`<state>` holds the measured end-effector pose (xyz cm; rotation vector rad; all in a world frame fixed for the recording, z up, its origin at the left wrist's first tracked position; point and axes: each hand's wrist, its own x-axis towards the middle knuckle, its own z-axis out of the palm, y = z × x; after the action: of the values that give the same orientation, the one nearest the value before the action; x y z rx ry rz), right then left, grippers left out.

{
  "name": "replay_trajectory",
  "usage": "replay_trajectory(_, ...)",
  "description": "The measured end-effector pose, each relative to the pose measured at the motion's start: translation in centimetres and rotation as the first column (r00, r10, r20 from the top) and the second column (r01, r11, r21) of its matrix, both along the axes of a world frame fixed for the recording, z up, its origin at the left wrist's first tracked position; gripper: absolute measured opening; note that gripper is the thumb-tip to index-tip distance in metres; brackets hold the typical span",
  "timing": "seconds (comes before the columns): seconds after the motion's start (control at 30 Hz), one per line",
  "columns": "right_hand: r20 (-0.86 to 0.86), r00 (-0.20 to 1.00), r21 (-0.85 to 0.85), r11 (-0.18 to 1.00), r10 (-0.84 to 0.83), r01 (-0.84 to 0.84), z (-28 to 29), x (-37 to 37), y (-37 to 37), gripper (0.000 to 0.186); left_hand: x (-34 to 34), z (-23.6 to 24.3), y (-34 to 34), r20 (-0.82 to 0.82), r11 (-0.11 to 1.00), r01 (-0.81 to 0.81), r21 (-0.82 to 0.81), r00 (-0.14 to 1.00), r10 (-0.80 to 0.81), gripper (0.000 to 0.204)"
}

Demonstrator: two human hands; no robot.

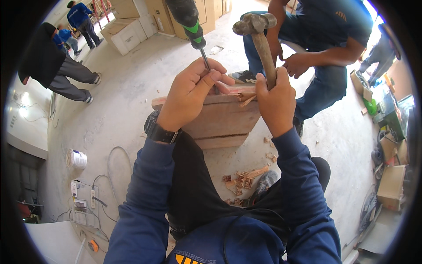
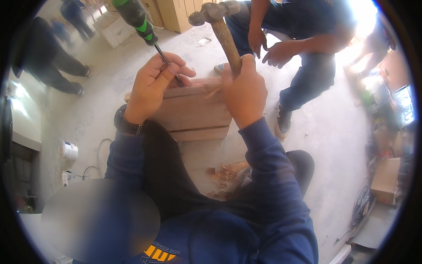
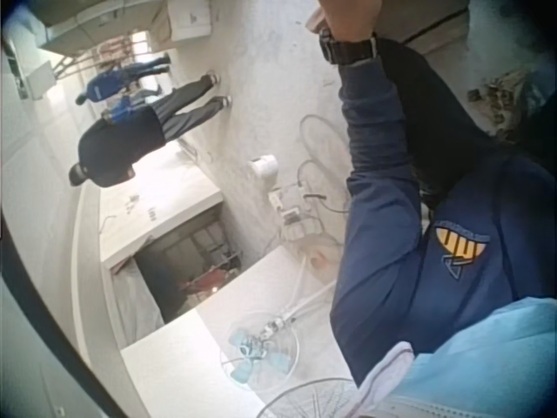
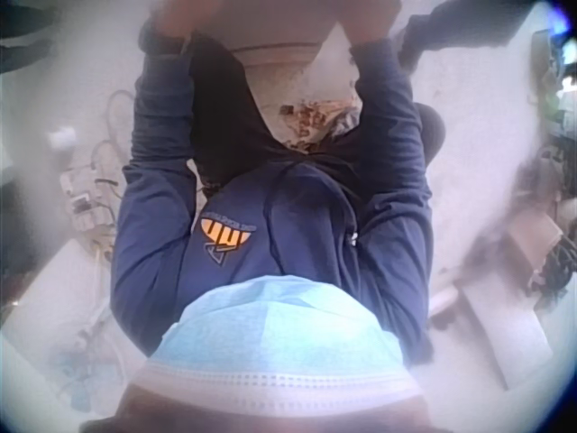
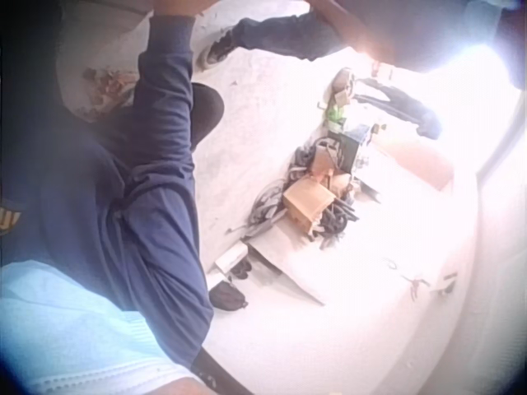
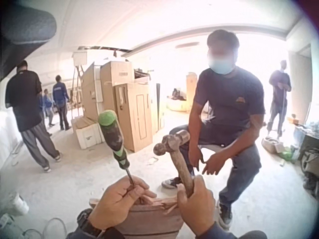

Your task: The person sits on the floor and uses a power sander, hammer, and screwdriver to repair a small wooden box. They sand the edges, hammer a screwdriver into the wood to pry or adjust parts, and scrape away debris.

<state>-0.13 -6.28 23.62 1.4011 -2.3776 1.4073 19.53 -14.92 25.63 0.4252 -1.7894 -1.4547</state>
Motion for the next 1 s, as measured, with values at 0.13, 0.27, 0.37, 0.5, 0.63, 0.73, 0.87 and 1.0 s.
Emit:
replay_trajectory(0.13,-0.003,1.000,-0.003,1.000,0.003,-0.003,0.1,0.1,0.1,0.025,0.2,-0.3,0.0,-0.014,1.000,0.013,-0.011,1.000,-0.013,0.016)
replay_trajectory(0.27,0.037,0.988,-0.033,0.988,0.153,-0.152,-0.4,-1.4,-0.2,0.030,0.1,-0.2,0.1,0.046,0.995,-0.018,-0.102,0.999,0.022,0.016)
replay_trajectory(0.37,-0.036,0.968,-0.007,0.968,0.250,-0.250,1.3,-4.0,-0.4,0.036,-0.3,-0.3,0.1,0.037,0.987,-0.059,-0.148,0.997,0.066,0.014)
replay_trajectory(0.5,0.127,0.848,-0.111,0.857,0.514,-0.503,9.6,-5.8,0.4,0.035,-0.4,-0.4,0.3,0.006,0.979,-0.086,-0.185,0.996,0.088,0.014)
replay_trajectory(0.63,0.035,0.764,-0.086,0.763,0.644,-0.640,20.4,-4.3,2.6,0.031,-0.2,-0.2,0.3,0.023,0.975,-0.080,-0.208,0.996,0.087,0.013)
replay_trajectory(0.73,-0.117,0.840,-0.086,0.837,0.530,-0.540,22.7,-1.2,3.8,0.023,-0.2,0.1,0.4,0.048,0.967,-0.087,-0.238,0.994,0.102,0.013)
replay_trajectory(0.87,-0.606,0.633,0.310,0.876,0.482,-0.370,24.1,-0.1,4.2,0.024,-0.2,0.2,0.5,0.077,0.948,-0.089,-0.306,0.990,0.118,0.013)
replay_trajectory(1.0,-0.460,0.673,0.301,0.815,0.579,-0.495,25.7,-0.8,4.3,0.027,-0.2,0.0,0.5,0.057,0.950,-0.079,-0.303,0.993,0.101,0.014)
